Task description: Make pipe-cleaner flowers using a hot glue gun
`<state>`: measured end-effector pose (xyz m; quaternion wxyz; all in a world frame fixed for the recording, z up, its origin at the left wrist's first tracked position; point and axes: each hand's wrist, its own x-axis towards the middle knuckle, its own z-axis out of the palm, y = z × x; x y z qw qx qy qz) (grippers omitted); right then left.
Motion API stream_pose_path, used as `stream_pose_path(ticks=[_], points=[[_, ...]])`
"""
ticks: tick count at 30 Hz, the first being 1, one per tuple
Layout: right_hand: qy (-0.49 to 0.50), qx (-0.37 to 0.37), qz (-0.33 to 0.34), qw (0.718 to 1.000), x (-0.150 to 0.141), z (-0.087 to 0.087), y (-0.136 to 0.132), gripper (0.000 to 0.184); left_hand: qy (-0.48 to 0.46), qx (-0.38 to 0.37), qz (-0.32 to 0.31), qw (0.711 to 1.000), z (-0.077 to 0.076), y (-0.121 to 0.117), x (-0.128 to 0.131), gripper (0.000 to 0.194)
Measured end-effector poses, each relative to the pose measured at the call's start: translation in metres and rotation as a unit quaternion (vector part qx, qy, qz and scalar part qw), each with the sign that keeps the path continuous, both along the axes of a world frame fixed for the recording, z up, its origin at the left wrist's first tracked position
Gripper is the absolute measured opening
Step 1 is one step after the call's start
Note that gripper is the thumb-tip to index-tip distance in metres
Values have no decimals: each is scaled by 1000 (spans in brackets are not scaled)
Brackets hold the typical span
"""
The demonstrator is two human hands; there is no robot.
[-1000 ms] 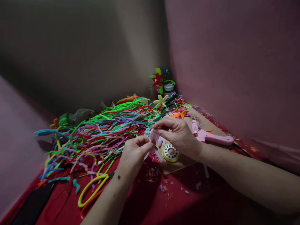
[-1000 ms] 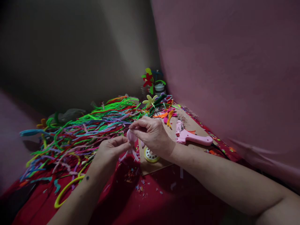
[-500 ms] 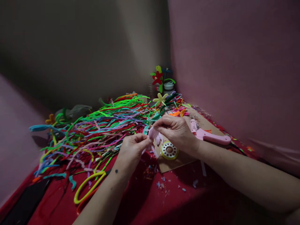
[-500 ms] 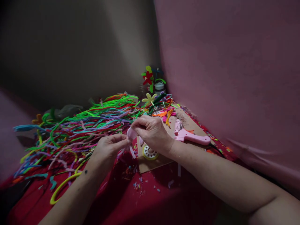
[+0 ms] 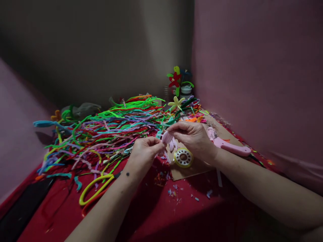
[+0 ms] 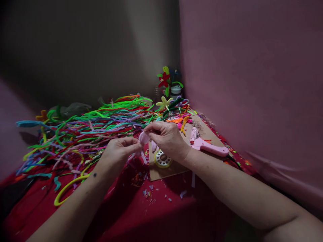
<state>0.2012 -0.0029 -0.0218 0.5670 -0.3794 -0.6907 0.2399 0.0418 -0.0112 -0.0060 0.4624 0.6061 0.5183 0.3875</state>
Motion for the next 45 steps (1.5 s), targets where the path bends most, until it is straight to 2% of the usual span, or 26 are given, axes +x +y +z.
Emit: stream_pose_path(ticks=[8,17,21,23,25,28,32,35,38,42,45], points=[[-31,11,-10,999,2,-1,3,16,-12,-20,4,1000,-7,2,0,11],[29,-95,54,994,2,0,6,10,22,-9,-23,999,-4,3,-1,15],[56,-116,66,989,1,2,6,7,9,-11,-23,1000,-4,4,0,16],[81,-113,81,987,0,1,6,12,-5,-6,-7,1000,-3,4,0,15],[103,-98,91,986,0,0,6,25,-34,3,12,999,-2,5,-1,11],[102,-81,60,990,2,-3,8,32,-73,15,40,996,-3,9,-5,10],[71,-85,-1,994,5,-4,14,17,-57,17,49,997,-6,17,-14,13],[2,-83,-13,996,7,-4,18,13,-5,5,44,999,-8,24,-20,15],[-160,-44,-14,986,12,-8,21,19,34,-2,40,999,-11,30,-24,19],[-396,4,2,918,19,-16,25,21,68,-5,47,997,-15,35,-24,22],[-451,-1,0,893,20,-21,28,18,103,26,57,993,-19,38,-25,24]])
